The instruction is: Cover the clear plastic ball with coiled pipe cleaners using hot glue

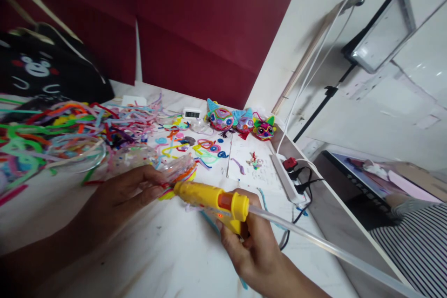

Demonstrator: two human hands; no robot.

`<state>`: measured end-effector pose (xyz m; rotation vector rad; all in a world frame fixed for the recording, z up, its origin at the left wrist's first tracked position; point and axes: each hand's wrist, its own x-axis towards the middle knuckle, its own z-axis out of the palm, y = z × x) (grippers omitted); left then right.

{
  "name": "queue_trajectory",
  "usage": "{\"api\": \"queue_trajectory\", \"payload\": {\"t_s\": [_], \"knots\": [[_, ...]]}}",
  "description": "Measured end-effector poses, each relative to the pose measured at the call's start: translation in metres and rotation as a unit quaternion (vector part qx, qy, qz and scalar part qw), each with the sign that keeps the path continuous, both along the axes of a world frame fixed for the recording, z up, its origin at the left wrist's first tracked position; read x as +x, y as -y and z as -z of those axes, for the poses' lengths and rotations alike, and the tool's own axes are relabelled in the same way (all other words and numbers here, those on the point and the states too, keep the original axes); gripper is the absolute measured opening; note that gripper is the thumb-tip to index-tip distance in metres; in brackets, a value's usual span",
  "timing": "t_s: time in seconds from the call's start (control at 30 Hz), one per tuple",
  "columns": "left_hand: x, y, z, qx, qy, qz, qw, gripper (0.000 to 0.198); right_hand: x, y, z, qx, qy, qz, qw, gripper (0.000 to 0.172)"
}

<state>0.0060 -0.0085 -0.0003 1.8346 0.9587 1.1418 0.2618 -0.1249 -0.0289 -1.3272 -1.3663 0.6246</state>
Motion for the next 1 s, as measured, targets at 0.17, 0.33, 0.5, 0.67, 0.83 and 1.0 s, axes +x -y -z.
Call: {"api": "queue_trajectory", "payload": {"t_s": [0.17, 0.33, 0.5, 0.67, 0.83, 1.0], "knots": [[-0.001, 0.002, -0.002, 0.011, -0.014, 0.003, 1.000, 0.012, -0.003, 0.001, 0.000, 0.019, 0.024, 0.006, 1.000, 0.050], [-0.001, 0.002, 0.001, 0.005, -0.021, 0.006, 1.000, 0.014, -0.003, 0.005, -0.010, 0.110, 0.173, -0.014, 0.979, 0.040], [-0.002, 0.001, 0.004, 0.000, -0.013, 0.018, 1.000, 0.015, -0.005, 0.006, -0.015, 0.176, 0.255, -0.016, 0.951, 0.052], [-0.001, 0.002, 0.001, 0.005, -0.007, 0.013, 1.000, 0.013, -0.006, 0.001, -0.019, 0.214, 0.333, -0.019, 0.918, 0.035], [-0.002, 0.001, 0.002, 0.015, -0.016, 0.011, 1.000, 0.015, -0.008, -0.001, -0.023, 0.237, 0.363, -0.016, 0.901, 0.032], [-0.003, 0.001, 0.003, 0.023, -0.025, 0.017, 0.999, 0.016, -0.009, -0.003, -0.024, 0.243, 0.365, -0.019, 0.898, 0.032]]}}
